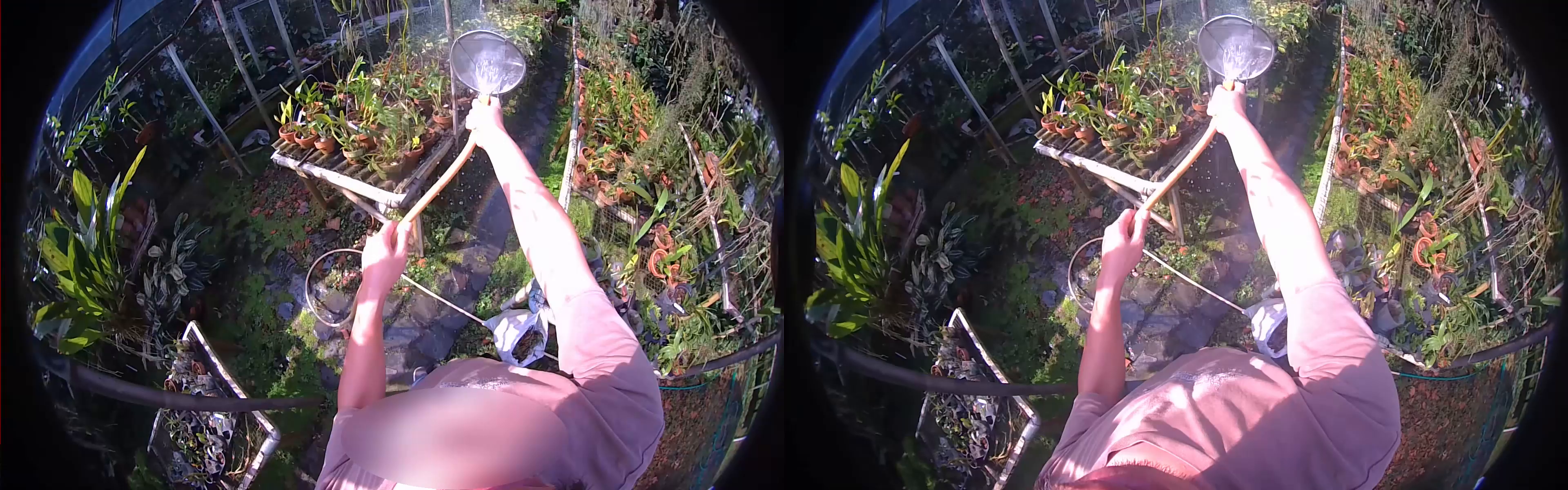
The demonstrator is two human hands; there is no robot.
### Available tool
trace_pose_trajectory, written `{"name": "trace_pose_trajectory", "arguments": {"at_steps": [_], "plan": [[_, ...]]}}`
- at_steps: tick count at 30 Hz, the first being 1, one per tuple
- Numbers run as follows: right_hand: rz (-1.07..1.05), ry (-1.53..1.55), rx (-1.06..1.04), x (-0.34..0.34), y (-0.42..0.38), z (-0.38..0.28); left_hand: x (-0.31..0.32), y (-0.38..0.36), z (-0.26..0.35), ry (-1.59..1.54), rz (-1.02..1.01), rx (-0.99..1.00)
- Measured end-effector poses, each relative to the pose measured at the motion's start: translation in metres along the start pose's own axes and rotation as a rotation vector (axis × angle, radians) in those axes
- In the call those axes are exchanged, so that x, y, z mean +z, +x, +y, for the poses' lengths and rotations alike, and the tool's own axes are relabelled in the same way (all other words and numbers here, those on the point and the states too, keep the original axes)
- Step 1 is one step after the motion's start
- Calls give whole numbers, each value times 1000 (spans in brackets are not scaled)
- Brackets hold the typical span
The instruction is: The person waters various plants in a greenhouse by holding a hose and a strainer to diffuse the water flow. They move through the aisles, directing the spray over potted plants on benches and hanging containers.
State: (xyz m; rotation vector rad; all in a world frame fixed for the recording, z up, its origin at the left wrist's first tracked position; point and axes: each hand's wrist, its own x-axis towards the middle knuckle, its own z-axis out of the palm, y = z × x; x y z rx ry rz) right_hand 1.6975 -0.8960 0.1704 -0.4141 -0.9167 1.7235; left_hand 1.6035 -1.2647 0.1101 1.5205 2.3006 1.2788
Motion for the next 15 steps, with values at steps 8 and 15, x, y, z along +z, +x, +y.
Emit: {"name": "trace_pose_trajectory", "arguments": {"at_steps": [8,15], "plan": [[-227,-462,-72,-18,11,-118,81,9,90,-222,3,2],[-269,-336,-117,3,18,-125,92,-2,125,-110,139,-90]]}}
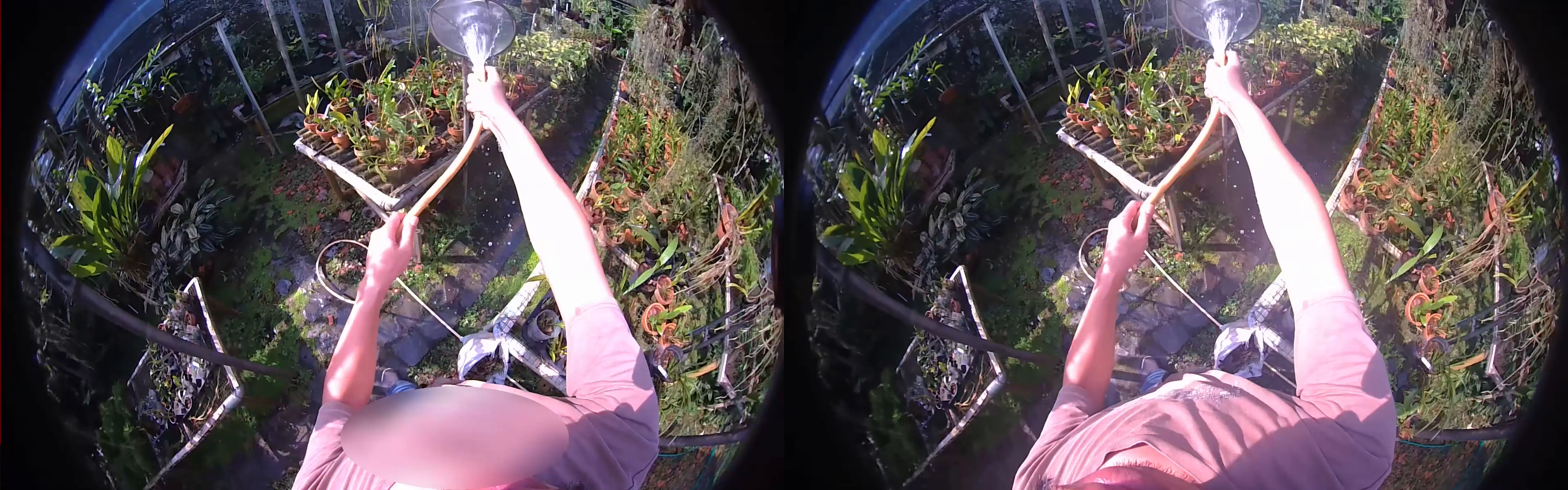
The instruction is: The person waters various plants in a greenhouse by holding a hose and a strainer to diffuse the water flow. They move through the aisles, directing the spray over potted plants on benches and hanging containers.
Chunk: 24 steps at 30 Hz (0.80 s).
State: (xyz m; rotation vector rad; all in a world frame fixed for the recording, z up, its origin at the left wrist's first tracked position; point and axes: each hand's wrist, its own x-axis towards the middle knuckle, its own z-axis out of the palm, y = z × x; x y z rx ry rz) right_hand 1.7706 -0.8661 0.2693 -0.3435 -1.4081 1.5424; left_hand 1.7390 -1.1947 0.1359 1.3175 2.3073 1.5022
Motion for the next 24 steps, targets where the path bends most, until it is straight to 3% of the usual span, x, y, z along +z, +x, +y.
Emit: {"name": "trace_pose_trajectory", "arguments": {"at_steps": [2,4,8,9,15,20,24], "plan": [[-60,-85,56,14,-2,-5,0,-5,-4,-56,77,104],[-113,-198,61,26,0,-2,-8,-13,5,-15,61,58],[-88,-24,-1,50,8,20,-24,-22,0,45,106,-6],[-74,-144,53,56,6,16,-30,-23,0,67,105,-23],[-131,-142,137,117,-5,29,-77,-34,2,134,100,-204],[-183,-192,195,178,-25,31,-112,-52,-23,179,195,-194],[-26,-157,133,203,-22,45,-129,-56,-27,154,223,-210]]}}
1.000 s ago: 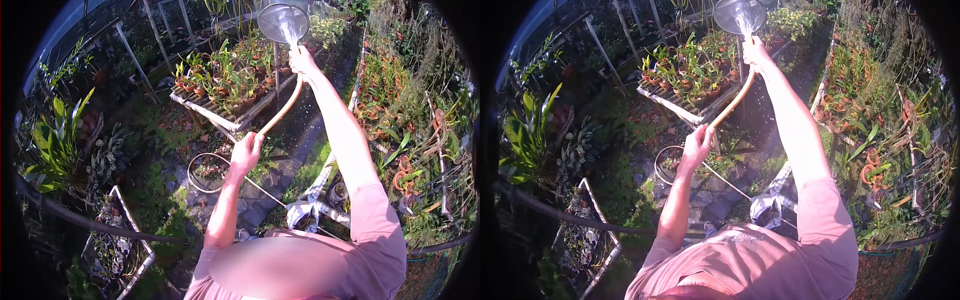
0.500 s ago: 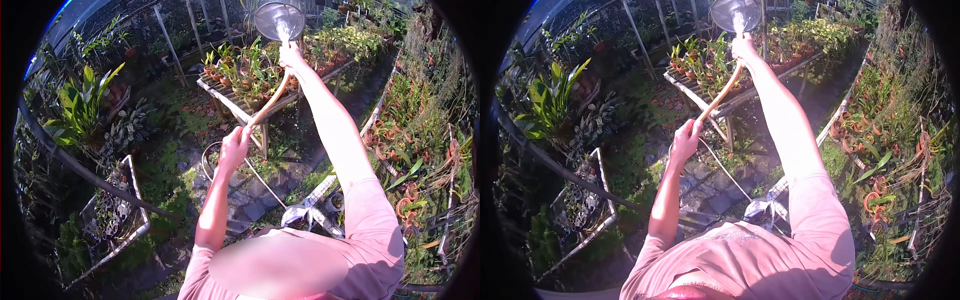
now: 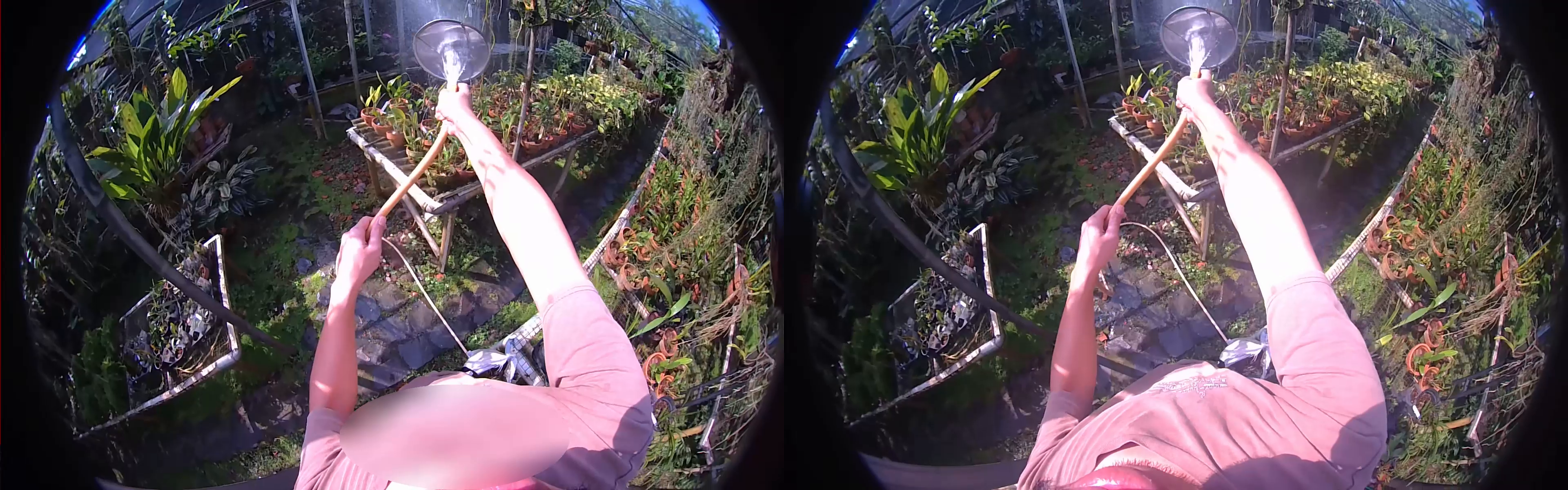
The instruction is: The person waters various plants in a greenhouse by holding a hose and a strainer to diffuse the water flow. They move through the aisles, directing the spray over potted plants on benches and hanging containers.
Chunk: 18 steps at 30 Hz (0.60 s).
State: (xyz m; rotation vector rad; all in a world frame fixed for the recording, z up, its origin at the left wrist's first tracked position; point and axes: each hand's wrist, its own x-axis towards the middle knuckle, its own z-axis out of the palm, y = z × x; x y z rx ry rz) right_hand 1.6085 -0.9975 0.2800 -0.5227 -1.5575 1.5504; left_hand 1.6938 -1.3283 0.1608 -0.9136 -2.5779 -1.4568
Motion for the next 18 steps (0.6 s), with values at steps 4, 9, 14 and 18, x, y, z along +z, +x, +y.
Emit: {"name": "trace_pose_trajectory", "arguments": {"at_steps": [4,9,14,18], "plan": [[47,62,-47,-12,-2,1,2,11,-11,-41,-6,75],[109,-9,-106,-52,2,-15,19,37,-7,-91,-83,211],[174,-95,-109,-54,-2,-29,20,51,-13,-86,-126,244],[98,-123,-101,-38,-6,-31,9,63,-29,-73,-161,226]]}}
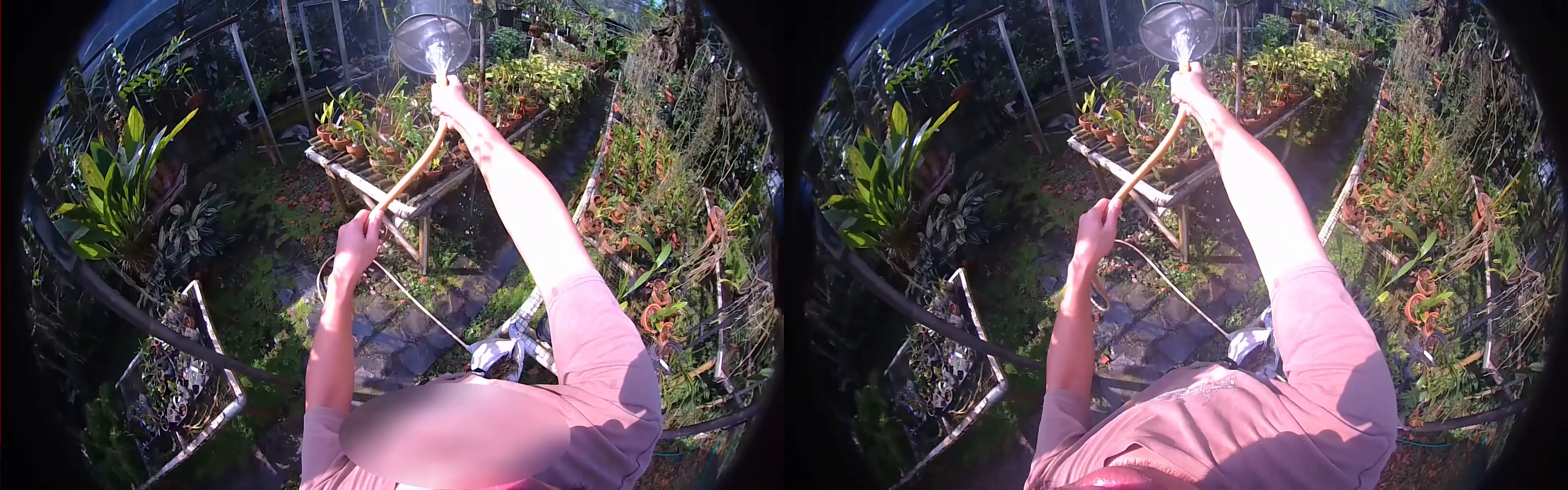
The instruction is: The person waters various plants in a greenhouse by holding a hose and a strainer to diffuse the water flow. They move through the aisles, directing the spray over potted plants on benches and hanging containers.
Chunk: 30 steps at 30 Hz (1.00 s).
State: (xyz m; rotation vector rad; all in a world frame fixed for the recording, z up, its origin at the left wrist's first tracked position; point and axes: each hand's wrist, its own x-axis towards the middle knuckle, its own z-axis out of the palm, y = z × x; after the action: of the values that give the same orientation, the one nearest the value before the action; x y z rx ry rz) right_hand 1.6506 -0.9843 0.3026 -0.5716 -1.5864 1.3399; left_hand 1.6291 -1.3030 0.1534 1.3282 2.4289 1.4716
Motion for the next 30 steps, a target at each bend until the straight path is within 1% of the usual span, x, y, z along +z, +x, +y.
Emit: {"name": "trace_pose_trajectory", "arguments": {"at_steps": [1,4,5,6,8,12,14,15,17,18,20,23,26,27,30], "plan": [[15,8,13,5,2,-1,-4,2,-4,-1,-15,-33],[19,74,46,12,6,-5,-15,12,-6,-38,37,39],[1,74,71,9,6,-7,-21,13,-5,14,17,20],[-9,81,67,7,12,-3,-22,16,-3,-14,66,85],[19,25,87,2,-9,-23,-24,24,-8,-57,44,46],[19,95,13,-2,-7,-20,-35,25,6,-9,34,15],[78,62,16,-1,-18,-29,-37,25,10,66,45,19],[41,68,2,-2,-18,-30,-37,27,10,93,26,-21],[-50,64,-12,-9,-19,-27,-34,26,11,100,24,-10],[-58,28,-8,-11,-21,-30,-32,23,14,102,23,-8],[-8,126,-19,-12,-17,-33,-27,24,16,100,25,12],[26,223,-67,-29,-3,-36,-18,29,30,81,62,47],[66,190,-65,-52,5,-48,-5,38,43,110,123,171],[68,154,-99,-63,8,-49,-3,36,55,102,90,136],[28,146,-58,-97,16,-41,15,36,78,97,50,141]]}}
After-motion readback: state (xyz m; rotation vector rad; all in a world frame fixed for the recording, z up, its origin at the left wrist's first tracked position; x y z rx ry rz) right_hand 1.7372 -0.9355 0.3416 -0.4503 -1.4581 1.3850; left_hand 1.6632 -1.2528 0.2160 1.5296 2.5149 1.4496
